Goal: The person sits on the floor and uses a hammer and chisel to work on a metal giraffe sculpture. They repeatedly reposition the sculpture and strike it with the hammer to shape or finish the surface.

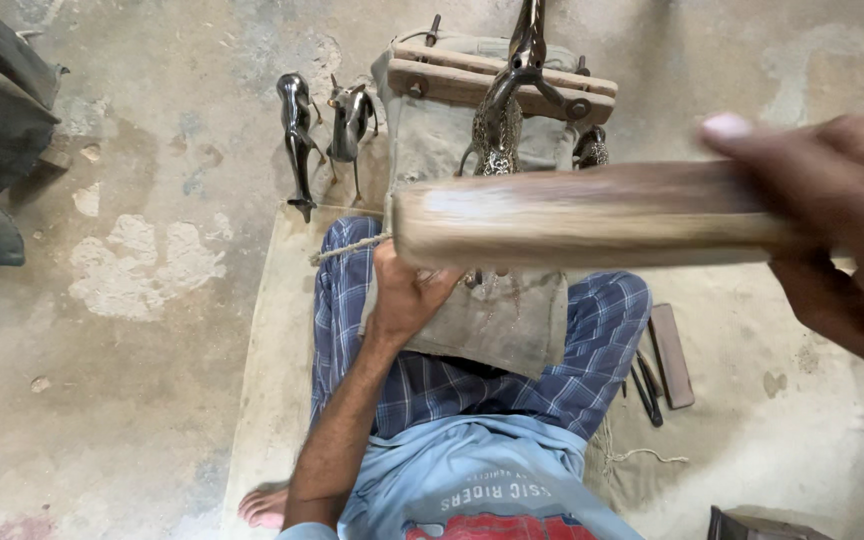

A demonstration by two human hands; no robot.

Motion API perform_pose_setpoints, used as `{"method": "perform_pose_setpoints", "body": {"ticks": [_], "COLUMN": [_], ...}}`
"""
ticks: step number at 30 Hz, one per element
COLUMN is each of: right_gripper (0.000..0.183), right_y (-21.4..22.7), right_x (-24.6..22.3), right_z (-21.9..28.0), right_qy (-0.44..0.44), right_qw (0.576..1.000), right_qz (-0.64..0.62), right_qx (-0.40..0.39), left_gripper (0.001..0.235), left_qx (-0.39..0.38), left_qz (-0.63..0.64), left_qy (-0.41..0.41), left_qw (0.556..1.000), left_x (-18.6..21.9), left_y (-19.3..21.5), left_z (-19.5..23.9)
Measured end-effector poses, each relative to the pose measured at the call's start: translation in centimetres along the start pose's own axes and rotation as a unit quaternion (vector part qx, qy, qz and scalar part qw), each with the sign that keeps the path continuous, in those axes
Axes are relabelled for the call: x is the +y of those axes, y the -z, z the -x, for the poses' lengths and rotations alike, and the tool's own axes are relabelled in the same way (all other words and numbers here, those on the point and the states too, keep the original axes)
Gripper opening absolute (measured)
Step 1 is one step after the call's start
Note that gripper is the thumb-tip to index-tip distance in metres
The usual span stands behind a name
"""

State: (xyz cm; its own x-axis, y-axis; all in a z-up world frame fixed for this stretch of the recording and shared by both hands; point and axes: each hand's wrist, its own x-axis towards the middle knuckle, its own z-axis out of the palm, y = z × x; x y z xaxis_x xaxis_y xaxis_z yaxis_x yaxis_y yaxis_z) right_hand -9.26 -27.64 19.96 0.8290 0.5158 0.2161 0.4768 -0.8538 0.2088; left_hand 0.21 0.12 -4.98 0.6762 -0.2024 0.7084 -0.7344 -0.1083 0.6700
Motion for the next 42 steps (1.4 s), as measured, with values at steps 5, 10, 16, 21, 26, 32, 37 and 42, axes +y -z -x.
{"method": "perform_pose_setpoints", "body": {"ticks": [5, 10, 16, 21, 26, 32, 37, 42], "right_gripper": [0.062, 0.062, 0.069, 0.068, 0.038, 0.047, 0.043, 0.026], "right_y": [0.4, 0.7, 1.4, 0.2, -8.0, -27.1, -35.3, -29.4], "right_x": [-0.4, -0.4, -1.1, -1.5, 0.9, -1.6, -7.8, -4.3], "right_z": [-0.3, -0.2, -0.6, 2.4, 9.2, 15.8, 18.0, 12.4], "right_qy": [0.025, 0.047, 0.07, -0.039, -0.32, -0.559, -0.453, -0.38], "right_qw": [0.996, 0.998, 0.997, 0.991, 0.914, 0.751, 0.733, 0.857], "right_qz": [0.081, 0.043, -0.004, 0.123, -0.24, -0.309, -0.346, -0.274], "right_qx": [-0.033, -0.004, 0.032, -0.045, 0.071, -0.165, -0.371, -0.215], "left_gripper": [0.018, 0.021, 0.029, 0.029, 0.036, 0.047, 0.021, 0.021], "left_qx": [-0.014, -0.004, 0.007, 0.081, 0.171, 0.195, 0.162, 0.04], "left_qz": [0.052, 0.022, 0.101, 0.043, 0.066, 0.118, 0.185, -0.033], "left_qy": [-0.003, -0.004, -0.028, -0.065, 0.009, 0.14, 0.235, 0.318], "left_qw": [0.999, 1.0, 0.995, 0.994, 0.983, 0.963, 0.94, 0.947], "left_x": [0.1, -0.3, -1.0, -2.6, -1.9, -0.9, -1.9, -1.8], "left_y": [0.5, 0.2, -0.8, -0.3, 3.4, 6.4, 7.5, 6.6], "left_z": [0.1, 0.3, 1.2, 1.5, 2.0, 2.0, 2.2, 2.3]}}
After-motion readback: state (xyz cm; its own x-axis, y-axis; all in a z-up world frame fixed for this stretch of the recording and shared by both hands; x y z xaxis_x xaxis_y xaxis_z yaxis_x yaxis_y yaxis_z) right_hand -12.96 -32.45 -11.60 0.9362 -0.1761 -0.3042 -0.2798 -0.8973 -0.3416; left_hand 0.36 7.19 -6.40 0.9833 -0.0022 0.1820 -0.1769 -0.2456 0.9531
